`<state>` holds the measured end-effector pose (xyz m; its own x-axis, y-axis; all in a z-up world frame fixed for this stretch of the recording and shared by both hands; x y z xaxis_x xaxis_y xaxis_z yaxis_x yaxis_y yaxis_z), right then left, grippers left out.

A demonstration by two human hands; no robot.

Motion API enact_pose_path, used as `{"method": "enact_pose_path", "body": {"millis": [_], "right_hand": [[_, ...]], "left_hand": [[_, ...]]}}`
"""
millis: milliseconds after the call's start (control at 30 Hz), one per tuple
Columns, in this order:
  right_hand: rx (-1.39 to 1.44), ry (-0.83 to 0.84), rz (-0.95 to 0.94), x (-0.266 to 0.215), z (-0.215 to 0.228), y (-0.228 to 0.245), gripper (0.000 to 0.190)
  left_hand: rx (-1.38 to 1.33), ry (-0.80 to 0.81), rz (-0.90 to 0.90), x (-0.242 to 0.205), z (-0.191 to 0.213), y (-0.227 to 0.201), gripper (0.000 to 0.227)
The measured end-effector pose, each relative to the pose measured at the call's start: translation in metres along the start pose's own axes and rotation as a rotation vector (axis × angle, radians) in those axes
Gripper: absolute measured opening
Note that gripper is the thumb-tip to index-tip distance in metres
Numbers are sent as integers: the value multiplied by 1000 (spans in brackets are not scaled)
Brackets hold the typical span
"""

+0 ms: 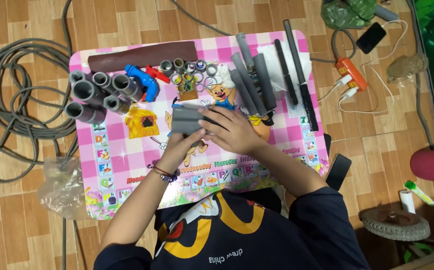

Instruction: Assembling a structure from various PVC pipe segments and fittings on a small table.

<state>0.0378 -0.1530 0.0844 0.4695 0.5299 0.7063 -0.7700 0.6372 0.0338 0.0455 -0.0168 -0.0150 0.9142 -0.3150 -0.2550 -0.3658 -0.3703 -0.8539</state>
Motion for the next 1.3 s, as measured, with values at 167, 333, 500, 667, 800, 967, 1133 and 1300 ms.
{"method": "enact_pose_path", "body": {"millis": [167,333,500,667,800,967,1133,1300], "right_hand": [[428,-43,-287,-28,22,-78,44],[764,-414,-862,-59,97,-248,36],[-624,919,-1359,-224,108,-388,61],[-302,1057,-1432,-238,51,-354,51],[14,898,-1550,-291,19,-373,59],[63,818,-1540,-300,-20,-383,67],[30,840,-1494,-284,-19,-377,77],[-229,1005,-1457,-242,15,-356,74]], "left_hand": [[-133,-208,91,-8,-21,-26,52],[-335,-101,156,-1,-4,-9,43],[-194,-133,217,0,-5,-7,43],[71,-121,311,-9,-19,-24,60],[483,-73,490,-5,-43,-57,69],[638,95,465,22,-59,-66,57],[1109,290,377,33,-74,-74,47],[1508,188,-159,36,-59,-56,46]]}}
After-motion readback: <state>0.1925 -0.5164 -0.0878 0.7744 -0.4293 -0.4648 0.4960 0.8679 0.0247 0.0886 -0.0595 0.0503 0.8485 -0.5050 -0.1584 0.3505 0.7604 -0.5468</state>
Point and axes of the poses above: each hand's wrist, its own x-axis towards the middle knuckle, its own z-axis out of the back of the hand, y = z × x, the point moved 5 cm from there along x, towards the middle knuckle, and after that the axes turned 12 degrees about -x, right-handed, at the moved point
